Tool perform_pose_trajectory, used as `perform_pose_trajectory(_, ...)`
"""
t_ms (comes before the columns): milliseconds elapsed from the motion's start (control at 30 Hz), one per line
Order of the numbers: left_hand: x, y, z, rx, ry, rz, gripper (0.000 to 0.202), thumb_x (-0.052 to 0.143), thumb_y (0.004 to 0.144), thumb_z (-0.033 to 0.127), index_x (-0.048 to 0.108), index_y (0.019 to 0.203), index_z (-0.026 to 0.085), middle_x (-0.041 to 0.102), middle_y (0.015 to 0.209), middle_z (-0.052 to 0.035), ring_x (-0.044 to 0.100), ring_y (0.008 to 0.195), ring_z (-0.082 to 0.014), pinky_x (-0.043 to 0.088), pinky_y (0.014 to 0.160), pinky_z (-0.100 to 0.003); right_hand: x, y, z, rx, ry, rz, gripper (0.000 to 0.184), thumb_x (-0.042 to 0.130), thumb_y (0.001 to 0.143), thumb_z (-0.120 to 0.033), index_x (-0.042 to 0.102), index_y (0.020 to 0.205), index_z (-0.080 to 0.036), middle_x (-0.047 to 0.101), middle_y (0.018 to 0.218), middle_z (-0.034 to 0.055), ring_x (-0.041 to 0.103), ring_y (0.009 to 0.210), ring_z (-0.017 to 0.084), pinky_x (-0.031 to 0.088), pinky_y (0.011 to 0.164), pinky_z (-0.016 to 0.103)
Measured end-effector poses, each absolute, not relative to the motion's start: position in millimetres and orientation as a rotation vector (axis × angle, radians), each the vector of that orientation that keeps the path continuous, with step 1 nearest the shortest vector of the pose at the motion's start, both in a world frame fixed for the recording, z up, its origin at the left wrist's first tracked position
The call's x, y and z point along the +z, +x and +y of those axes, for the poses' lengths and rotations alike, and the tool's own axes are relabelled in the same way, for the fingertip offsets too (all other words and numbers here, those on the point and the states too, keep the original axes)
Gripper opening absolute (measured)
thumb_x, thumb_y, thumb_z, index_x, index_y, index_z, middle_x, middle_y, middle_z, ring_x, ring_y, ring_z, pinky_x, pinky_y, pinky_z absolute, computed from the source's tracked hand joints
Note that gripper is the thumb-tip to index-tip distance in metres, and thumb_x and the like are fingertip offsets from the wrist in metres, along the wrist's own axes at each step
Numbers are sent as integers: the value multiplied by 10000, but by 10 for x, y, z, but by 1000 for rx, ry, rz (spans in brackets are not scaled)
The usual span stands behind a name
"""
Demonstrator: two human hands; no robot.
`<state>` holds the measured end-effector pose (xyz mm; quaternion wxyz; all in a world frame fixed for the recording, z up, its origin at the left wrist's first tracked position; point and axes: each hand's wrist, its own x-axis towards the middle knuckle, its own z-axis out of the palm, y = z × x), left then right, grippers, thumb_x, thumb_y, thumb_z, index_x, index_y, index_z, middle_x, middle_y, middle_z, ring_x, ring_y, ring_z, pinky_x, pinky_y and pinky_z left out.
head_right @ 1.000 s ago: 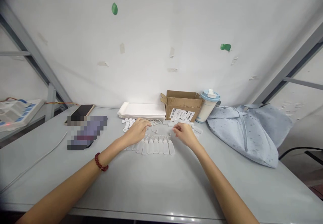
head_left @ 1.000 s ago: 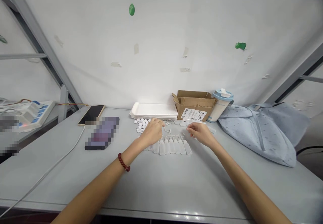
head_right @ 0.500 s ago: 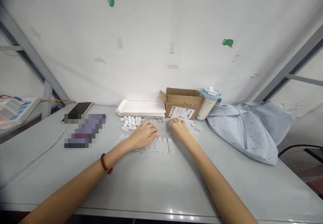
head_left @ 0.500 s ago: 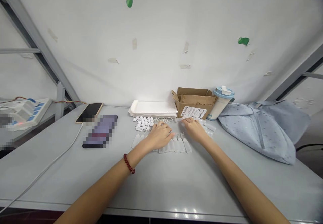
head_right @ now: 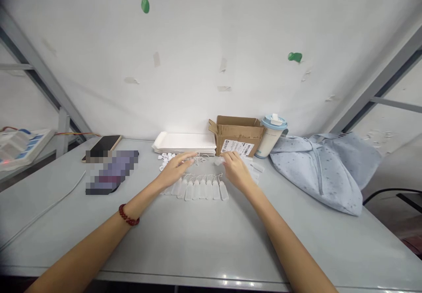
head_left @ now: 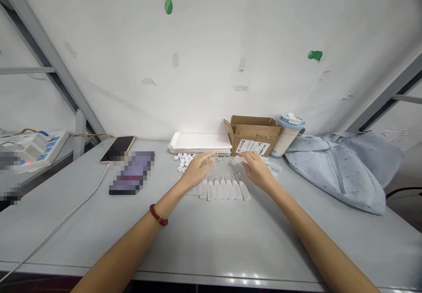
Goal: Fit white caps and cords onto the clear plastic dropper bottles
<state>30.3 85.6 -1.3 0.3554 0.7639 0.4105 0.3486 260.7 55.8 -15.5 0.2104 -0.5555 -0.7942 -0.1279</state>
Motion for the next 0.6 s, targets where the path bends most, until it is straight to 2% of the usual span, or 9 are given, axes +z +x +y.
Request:
perform_pose_trajectory(67, 22, 281, 864, 926, 1861, 1030, 360, 451, 834, 309, 572, 1161, 221, 497, 1308, -35, 391, 1237, -221, 319, 1011, -376, -75, 2560, 468, -354, -1476, -2113, 252, 424, 831, -76, 475, 1060, -167, 583, 1033, 111, 515, 956, 239, 442, 789, 362)
perform_pose_trajectory(267, 106, 247, 822, 1005, 1718, 951, 378, 486, 813, 288, 563, 1176, 212, 493, 1313, -35, 376, 1258, -212, 282, 1043, -356, 143, 2309, 164, -128, -1224, -1805, 106, 500, 830, -188, 507, 933, -211, 619, 925, 62, 584, 742, 180, 497, 631, 310)
perform_pose_trajectory(433, 99, 270, 738, 1068, 1875, 930, 404, 504, 817, 267, 514, 1220, 240, 432, 1361, -23, 345, 1270, -207, 364, 980, -365, 136, 2249, 129, 29, -1188, -1704, 81, 536, 822, -253, 523, 887, -207, 623, 902, 64, 593, 797, 184, 523, 661, 318)
perform_pose_trajectory(600, 60, 331, 637, 1075, 2119, 972, 395, 519, 814, 249, 515, 1206, 203, 495, 1290, -61, 399, 1214, -222, 370, 982, -417, 77, 2246, 146, 283, -1187, -1558, 130, 585, 794, -307, 513, 829, -205, 622, 906, 58, 600, 761, 168, 519, 695, 328)
